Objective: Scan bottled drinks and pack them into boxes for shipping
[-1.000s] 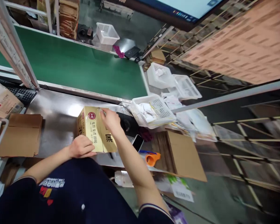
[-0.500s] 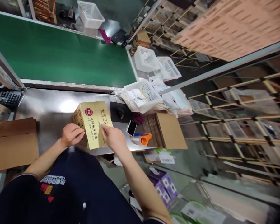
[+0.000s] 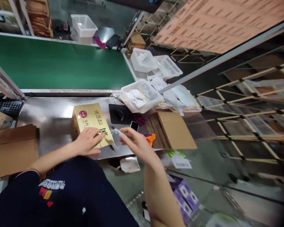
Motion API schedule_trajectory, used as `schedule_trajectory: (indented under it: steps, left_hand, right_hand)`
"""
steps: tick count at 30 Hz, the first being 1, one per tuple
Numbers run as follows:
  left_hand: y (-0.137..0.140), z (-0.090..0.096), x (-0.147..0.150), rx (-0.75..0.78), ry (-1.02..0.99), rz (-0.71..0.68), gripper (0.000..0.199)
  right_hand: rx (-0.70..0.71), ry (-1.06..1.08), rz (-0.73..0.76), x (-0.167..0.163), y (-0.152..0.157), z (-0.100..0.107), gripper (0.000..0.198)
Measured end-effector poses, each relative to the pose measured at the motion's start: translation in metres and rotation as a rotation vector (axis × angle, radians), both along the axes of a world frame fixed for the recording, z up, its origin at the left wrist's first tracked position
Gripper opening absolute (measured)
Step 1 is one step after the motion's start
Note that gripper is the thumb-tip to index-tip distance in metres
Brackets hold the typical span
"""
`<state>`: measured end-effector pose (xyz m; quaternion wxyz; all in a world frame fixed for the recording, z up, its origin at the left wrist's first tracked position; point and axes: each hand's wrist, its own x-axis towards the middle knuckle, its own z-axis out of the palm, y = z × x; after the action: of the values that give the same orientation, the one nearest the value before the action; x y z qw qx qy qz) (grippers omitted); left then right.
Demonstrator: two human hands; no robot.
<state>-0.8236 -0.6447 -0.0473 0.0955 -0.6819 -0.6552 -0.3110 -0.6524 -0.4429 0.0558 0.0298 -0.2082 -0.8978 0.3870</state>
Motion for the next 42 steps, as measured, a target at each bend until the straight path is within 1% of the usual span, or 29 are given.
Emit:
schedule_trajectory:
  steps: [1, 2, 4, 6, 8, 11, 14, 17, 19, 21, 22, 23, 26, 28, 30, 31, 33, 35, 39, 41, 42]
  left_hand:
    - [0.000, 0.000, 0.007, -0.048, 0.011, 0.025, 0.064]
    - [-0.001, -0.001, 0.013, -0.074, 0.017, 0.063, 0.066]
    - [-0.007, -0.003, 0.021, -0.085, 0.012, 0.152, 0.066]
    - [-0.017, -0.005, 0.028, -0.074, -0.002, 0.226, 0.064]
    - [-0.025, -0.008, 0.036, -0.029, -0.016, 0.283, 0.054]
    - [-0.029, -0.011, 0.051, 0.089, -0.027, 0.317, 0.034]
    - [-0.029, -0.013, 0.065, 0.188, -0.004, 0.347, 0.022]
    - [-0.030, -0.015, 0.075, 0.231, 0.047, 0.428, 0.023]
    - [-0.033, -0.015, 0.078, 0.244, 0.041, 0.501, 0.035]
    - [-0.033, -0.013, 0.078, 0.241, -0.006, 0.597, 0.053]
    - [-0.032, -0.012, 0.075, 0.233, -0.031, 0.652, 0.058]
    - [-0.030, -0.010, 0.071, 0.222, -0.048, 0.711, 0.059]
    - [-0.015, -0.003, 0.046, 0.152, -0.106, 0.907, 0.047]
    - [-0.001, 0.002, 0.020, 0.058, -0.207, 1.042, 0.051]
    - [0.011, 0.007, -0.008, -0.072, -0.332, 1.131, 0.052]
    - [0.016, 0.009, -0.021, -0.137, -0.387, 1.146, 0.050]
    - [0.023, 0.015, -0.043, -0.233, -0.461, 1.127, 0.044]
    - [0.027, 0.020, -0.057, -0.270, -0.483, 1.074, 0.041]
    - [0.036, 0.024, -0.066, -0.231, -0.501, 0.983, 0.038]
    - [0.044, 0.023, -0.069, -0.156, -0.591, 0.996, 0.029]
    - [0.047, 0.022, -0.072, -0.076, -0.689, 1.014, 0.023]
  right_hand:
    - [-0.049, 0.067, 0.013, -0.024, 0.020, -0.006, 0.039]
    - [-0.070, 0.123, 0.039, -0.052, 0.039, -0.013, 0.038]
    - [-0.028, 0.170, 0.103, -0.111, 0.066, -0.030, 0.034]
    - [0.015, 0.135, 0.187, -0.167, 0.078, -0.044, 0.031]
    - [0.014, 0.076, 0.304, -0.213, 0.080, -0.053, 0.030]
    - [-0.029, -0.022, 0.522, -0.260, 0.080, -0.055, 0.032]
    - [-0.080, -0.146, 0.724, -0.289, 0.084, -0.053, 0.035]
    - [-0.112, -0.219, 0.870, -0.310, 0.088, -0.053, 0.034]
    - [-0.136, -0.246, 0.949, -0.321, 0.090, -0.055, 0.032]
    - [-0.176, -0.272, 1.025, -0.331, 0.091, -0.059, 0.030]
    - [-0.202, -0.284, 1.059, -0.335, 0.091, -0.061, 0.031]
    - [-0.229, -0.294, 1.088, -0.339, 0.091, -0.063, 0.031]
    - [-0.306, -0.306, 1.130, -0.348, 0.090, -0.071, 0.032]
    - [-0.338, -0.311, 1.139, -0.351, 0.089, -0.075, 0.032]
    - [-0.360, -0.327, 1.155, -0.353, 0.087, -0.076, 0.031]
    - [-0.367, -0.341, 1.167, -0.354, 0.087, -0.076, 0.031]
    - [-0.377, -0.374, 1.192, -0.356, 0.089, -0.071, 0.029]
    - [-0.381, -0.402, 1.214, -0.358, 0.094, -0.064, 0.028]
    - [-0.385, -0.421, 1.207, -0.354, 0.118, -0.054, 0.032]
    - [-0.398, -0.395, 1.157, -0.346, 0.137, -0.058, 0.033]
    - [-0.403, -0.352, 1.106, -0.340, 0.147, -0.063, 0.035]
